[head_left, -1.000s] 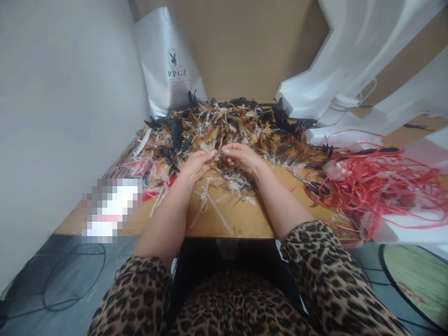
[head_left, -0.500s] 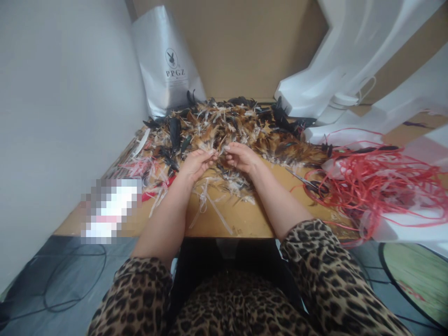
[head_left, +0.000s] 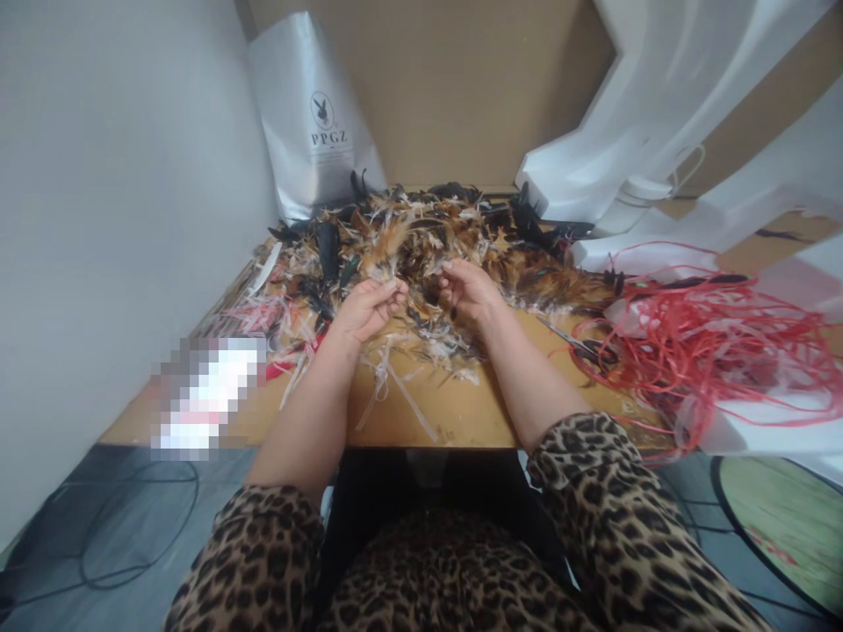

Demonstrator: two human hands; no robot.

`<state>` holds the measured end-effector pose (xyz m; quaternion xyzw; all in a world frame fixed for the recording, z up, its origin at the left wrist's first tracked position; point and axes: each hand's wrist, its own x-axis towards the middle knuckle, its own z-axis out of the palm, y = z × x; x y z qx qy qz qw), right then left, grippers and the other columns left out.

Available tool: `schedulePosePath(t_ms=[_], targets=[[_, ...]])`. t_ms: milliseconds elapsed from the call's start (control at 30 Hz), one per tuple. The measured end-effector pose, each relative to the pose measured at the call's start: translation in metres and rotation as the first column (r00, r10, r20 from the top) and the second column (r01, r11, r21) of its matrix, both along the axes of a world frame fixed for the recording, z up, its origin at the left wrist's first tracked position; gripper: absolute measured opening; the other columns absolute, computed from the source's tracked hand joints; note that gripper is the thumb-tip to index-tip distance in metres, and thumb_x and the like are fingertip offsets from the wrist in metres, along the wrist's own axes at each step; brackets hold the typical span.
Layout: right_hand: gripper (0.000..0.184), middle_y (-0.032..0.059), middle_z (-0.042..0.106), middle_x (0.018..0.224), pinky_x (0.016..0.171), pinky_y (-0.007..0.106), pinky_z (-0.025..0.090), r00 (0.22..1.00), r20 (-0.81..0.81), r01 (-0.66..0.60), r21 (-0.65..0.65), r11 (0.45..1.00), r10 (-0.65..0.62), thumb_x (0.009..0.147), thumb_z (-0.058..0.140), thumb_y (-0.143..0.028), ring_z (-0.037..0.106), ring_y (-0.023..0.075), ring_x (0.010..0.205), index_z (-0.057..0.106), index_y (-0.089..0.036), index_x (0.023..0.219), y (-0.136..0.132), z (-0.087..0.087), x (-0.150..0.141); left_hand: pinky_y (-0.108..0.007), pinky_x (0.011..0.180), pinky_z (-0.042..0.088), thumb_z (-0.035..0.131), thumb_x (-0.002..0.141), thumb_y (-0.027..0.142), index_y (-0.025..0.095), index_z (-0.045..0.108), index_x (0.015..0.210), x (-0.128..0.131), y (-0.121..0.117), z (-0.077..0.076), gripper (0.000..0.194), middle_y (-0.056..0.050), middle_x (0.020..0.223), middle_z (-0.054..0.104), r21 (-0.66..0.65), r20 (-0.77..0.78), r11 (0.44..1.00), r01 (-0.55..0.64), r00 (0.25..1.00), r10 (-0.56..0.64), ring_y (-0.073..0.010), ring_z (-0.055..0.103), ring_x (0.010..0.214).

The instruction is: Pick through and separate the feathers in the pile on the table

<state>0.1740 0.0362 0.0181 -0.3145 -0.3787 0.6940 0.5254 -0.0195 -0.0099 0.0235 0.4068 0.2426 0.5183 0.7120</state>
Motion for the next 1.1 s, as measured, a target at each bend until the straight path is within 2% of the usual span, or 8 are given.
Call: schedulePosePath(t_ms=[167, 300, 400, 500, 600, 833, 1100], targets=[[0.028, -0.0029, 0.061, 0.063, 0.039, 0.014, 0.031, 0.996, 0.059, 0.062, 0.100, 0.993, -0.068, 0.056, 0.072, -0.027, 0.047, 0.0040, 0.048, 0.049, -0.015, 0.066, -0.005, 0.006, -0.007, -0.011, 0.051, 0.045, 0.065, 0.068, 0.012, 0.007, 0.065, 0.074, 0.001, 0.009, -0.006, 0.008, -0.006, 0.074, 0.065, -0.098, -0.044, 0.992, -0.075, 0.997, 0.071, -0.0040, 0.057, 0.058], [0.029, -0.0015, 0.062, 0.062, 0.038, 0.015, 0.030, 0.980, 0.178, 0.060, 0.173, 0.983, -0.091, 0.055, 0.073, -0.031, 0.045, 0.0040, 0.044, 0.051, -0.015, 0.065, -0.009, 0.007, -0.015, -0.010, 0.050, 0.044, 0.066, 0.067, 0.011, 0.008, 0.064, 0.074, 0.001, 0.012, -0.008, 0.008, -0.006, 0.084, 0.067, -0.061, -0.013, 0.980, -0.190, 0.982, 0.190, -0.0031, 0.058, 0.060], [0.028, -0.0034, 0.057, 0.052, 0.037, 0.015, 0.028, 0.952, 0.286, 0.042, 0.219, 0.975, -0.105, 0.056, 0.072, -0.032, 0.042, 0.0040, 0.041, 0.052, -0.015, 0.064, -0.012, 0.007, -0.020, -0.012, 0.050, 0.044, 0.068, 0.065, 0.014, 0.007, 0.064, 0.072, 0.004, 0.010, -0.008, 0.011, -0.009, 0.086, 0.067, -0.029, -0.090, 0.970, -0.241, 0.967, 0.238, -0.0040, 0.058, 0.059], [0.025, -0.0059, 0.049, 0.042, 0.036, 0.016, 0.024, 0.926, 0.353, 0.039, 0.256, 0.966, -0.131, 0.057, 0.071, -0.031, 0.038, 0.0040, 0.036, 0.053, -0.015, 0.063, -0.015, 0.008, -0.024, -0.013, 0.050, 0.045, 0.071, 0.063, 0.016, 0.006, 0.063, 0.071, 0.008, 0.007, -0.008, 0.015, -0.011, 0.080, 0.068, -0.042, -0.218, 0.967, -0.250, 0.947, 0.235, -0.0051, 0.058, 0.056], [0.023, -0.0060, 0.048, 0.041, 0.035, 0.016, 0.023, 0.913, 0.379, 0.042, 0.278, 0.960, -0.149, 0.059, 0.069, -0.032, 0.036, 0.0036, 0.034, 0.054, -0.015, 0.063, -0.018, 0.009, -0.025, -0.013, 0.049, 0.044, 0.072, 0.062, 0.019, 0.006, 0.063, 0.071, 0.012, 0.006, -0.009, 0.018, -0.010, 0.076, 0.068, -0.051, -0.276, 0.972, -0.230, 0.938, 0.208, -0.0049, 0.057, 0.054], [0.023, -0.0055, 0.049, 0.041, 0.035, 0.017, 0.024, 0.905, 0.404, 0.011, 0.294, 0.956, -0.134, 0.061, 0.068, -0.033, 0.036, 0.0040, 0.034, 0.053, -0.015, 0.064, -0.017, 0.005, -0.028, -0.014, 0.050, 0.045, 0.071, 0.063, 0.019, 0.006, 0.061, 0.070, 0.011, 0.006, -0.012, 0.018, -0.011, 0.075, 0.068, -0.070, -0.311, 0.986, -0.153, 0.942, 0.124, -0.0061, 0.059, 0.055], [0.022, -0.0062, 0.047, 0.041, 0.035, 0.017, 0.024, 0.917, 0.351, 0.069, 0.328, 0.942, -0.190, 0.063, 0.067, -0.033, 0.035, 0.0042, 0.034, 0.052, -0.017, 0.065, -0.015, 0.000, -0.034, -0.013, 0.050, 0.045, 0.071, 0.064, 0.019, 0.006, 0.061, 0.069, 0.013, 0.005, -0.014, 0.017, -0.010, 0.071, 0.067, -0.088, -0.311, 0.986, -0.144, 0.944, 0.110, -0.0066, 0.059, 0.054]])
